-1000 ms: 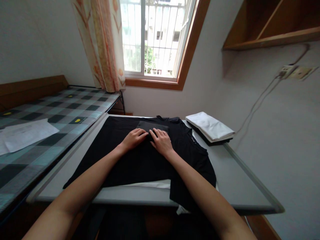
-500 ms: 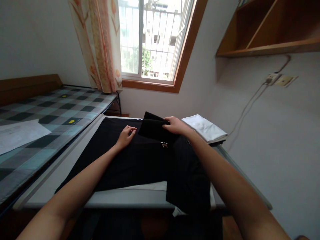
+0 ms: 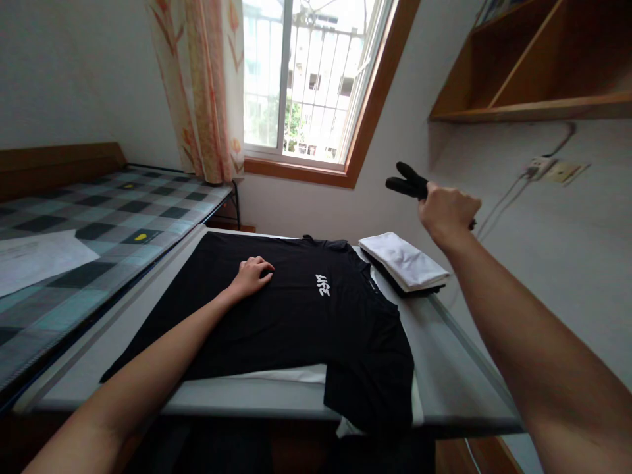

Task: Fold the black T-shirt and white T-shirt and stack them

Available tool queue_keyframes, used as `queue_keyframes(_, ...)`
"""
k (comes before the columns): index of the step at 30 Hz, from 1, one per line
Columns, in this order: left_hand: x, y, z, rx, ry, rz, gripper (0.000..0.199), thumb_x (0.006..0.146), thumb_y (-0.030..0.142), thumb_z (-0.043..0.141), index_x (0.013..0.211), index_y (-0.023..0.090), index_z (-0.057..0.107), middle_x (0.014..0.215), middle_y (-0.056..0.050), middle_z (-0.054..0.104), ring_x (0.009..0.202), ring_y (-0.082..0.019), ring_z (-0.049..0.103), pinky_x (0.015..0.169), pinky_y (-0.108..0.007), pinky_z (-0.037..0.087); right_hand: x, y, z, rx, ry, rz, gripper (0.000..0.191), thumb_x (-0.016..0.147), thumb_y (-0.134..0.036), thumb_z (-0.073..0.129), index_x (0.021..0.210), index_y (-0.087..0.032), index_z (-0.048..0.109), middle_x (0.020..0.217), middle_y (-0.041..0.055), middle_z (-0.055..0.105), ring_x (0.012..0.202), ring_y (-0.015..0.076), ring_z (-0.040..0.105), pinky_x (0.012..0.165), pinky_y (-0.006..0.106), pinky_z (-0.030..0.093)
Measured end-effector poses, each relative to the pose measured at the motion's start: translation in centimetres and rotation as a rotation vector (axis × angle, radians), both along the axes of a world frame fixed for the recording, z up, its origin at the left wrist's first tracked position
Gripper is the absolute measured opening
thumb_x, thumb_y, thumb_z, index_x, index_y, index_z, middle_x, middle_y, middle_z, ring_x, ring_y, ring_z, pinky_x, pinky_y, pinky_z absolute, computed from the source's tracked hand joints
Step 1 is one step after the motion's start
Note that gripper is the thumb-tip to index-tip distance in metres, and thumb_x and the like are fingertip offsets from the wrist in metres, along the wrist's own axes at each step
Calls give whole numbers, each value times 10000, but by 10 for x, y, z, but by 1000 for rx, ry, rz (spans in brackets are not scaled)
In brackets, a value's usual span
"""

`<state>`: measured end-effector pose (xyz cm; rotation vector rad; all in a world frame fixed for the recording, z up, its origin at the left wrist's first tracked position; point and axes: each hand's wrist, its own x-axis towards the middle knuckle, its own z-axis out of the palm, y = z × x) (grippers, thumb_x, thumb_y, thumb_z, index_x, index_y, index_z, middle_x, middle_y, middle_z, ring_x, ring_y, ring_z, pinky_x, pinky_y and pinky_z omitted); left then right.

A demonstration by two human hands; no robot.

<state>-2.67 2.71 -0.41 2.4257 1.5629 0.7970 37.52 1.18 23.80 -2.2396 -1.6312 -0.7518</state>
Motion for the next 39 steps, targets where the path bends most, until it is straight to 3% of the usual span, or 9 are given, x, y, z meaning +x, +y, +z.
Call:
queue_keyframes(3, 1, -1, 2, -1, 7, -2, 231, 862, 359, 555, 987, 253, 719, 1020, -71, 639, 998, -267, 558, 921, -477, 416, 10, 10, -53, -228, 8, -63, 449, 995, -217, 283, 1368, -121, 514, 1305, 278, 550, 1271, 363, 490, 989, 538, 370)
queue_keyframes(7, 4, -3, 4, 3, 22, -5, 239, 874, 354, 541, 1005, 250, 711, 1030, -73, 629, 1001, -265, 553, 920, -471, 415, 10, 18, -121, -506, 106, -99, 504, 862, -187, 588, 1338, -28, 542, 1179, 297, 629, 1115, 375, 619, 858, 455, 473)
queue_keyframes(12, 5, -6, 5, -2, 72, -7, 246, 887, 344, 524, 1033, 244, 696, 1058, -82, 618, 1022, -276, 548, 912, -476, 411, 3, 20, -136, -594, 64, -153, 505, 914, -290, 522, 1359, -50, 522, 1262, 285, 596, 1173, 346, 594, 898, 434, 458)
queue_keyframes(16, 4, -7, 4, 27, 107, -8, 247, 895, 338, 513, 1052, 250, 683, 1061, -79, 613, 1026, -270, 550, 906, -461, 422, -14, 10, -143, -502, -64, 84, 442, 947, -376, 491, 1299, -128, 593, 1330, 258, 566, 1220, 367, 548, 969, 503, 408)
queue_keyframes(20, 5, -9, 4, 43, 134, -7, 255, 897, 311, 515, 1084, 243, 675, 1082, -87, 614, 1044, -272, 552, 922, -462, 433, -47, -12, -187, -724, 14, 482, 645, 946, -591, 419, 1478, -227, 440, 1548, 192, 359, 1396, 359, 373, 1079, 502, 338)
queue_keyframes(24, 15, -22, 12, -7, 243, 39, 347, 944, 311, 436, 1210, 218, 638, 1176, -113, 610, 1108, -265, 567, 983, -460, 427, -70, -31, -228, -683, 147, 465, 751, 961, -640, 276, 1563, -191, 257, 1617, 161, 201, 1485, 350, 164, 1158, 519, 217)
queue_keyframes(28, 25, -47, 19, -117, 440, 67, 490, 984, 325, 335, 1440, 208, 470, 1469, -151, 471, 1359, -342, 413, 1100, -599, 285, -71, -41, -236, -561, 178, 448, 695, 972, -605, 306, 1544, -212, 319, 1616, 118, 232, 1494, 308, 150, 1187, 471, 164)
queue_keyframes(32, 6, -67, 16, -280, 473, 152, 654, 956, 578, 323, 1538, 281, 301, 1619, -93, 226, 1460, -459, 155, 1083, -737, 157, -70, -47, -233, -498, 172, 456, 636, 983, -556, 332, 1519, -217, 378, 1600, 109, 284, 1485, 296, 193, 1184, 460, 182)
queue_keyframes(39, -39, -75, 4, -269, 458, 242, 721, 918, 695, 293, 1541, 334, 263, 1631, -71, 175, 1489, -391, 114, 1147, -663, 82, -72, -49, -235, -514, 169, 446, 641, 980, -549, 355, 1523, -208, 370, 1598, 133, 280, 1479, 318, 205, 1167, 470, 214)
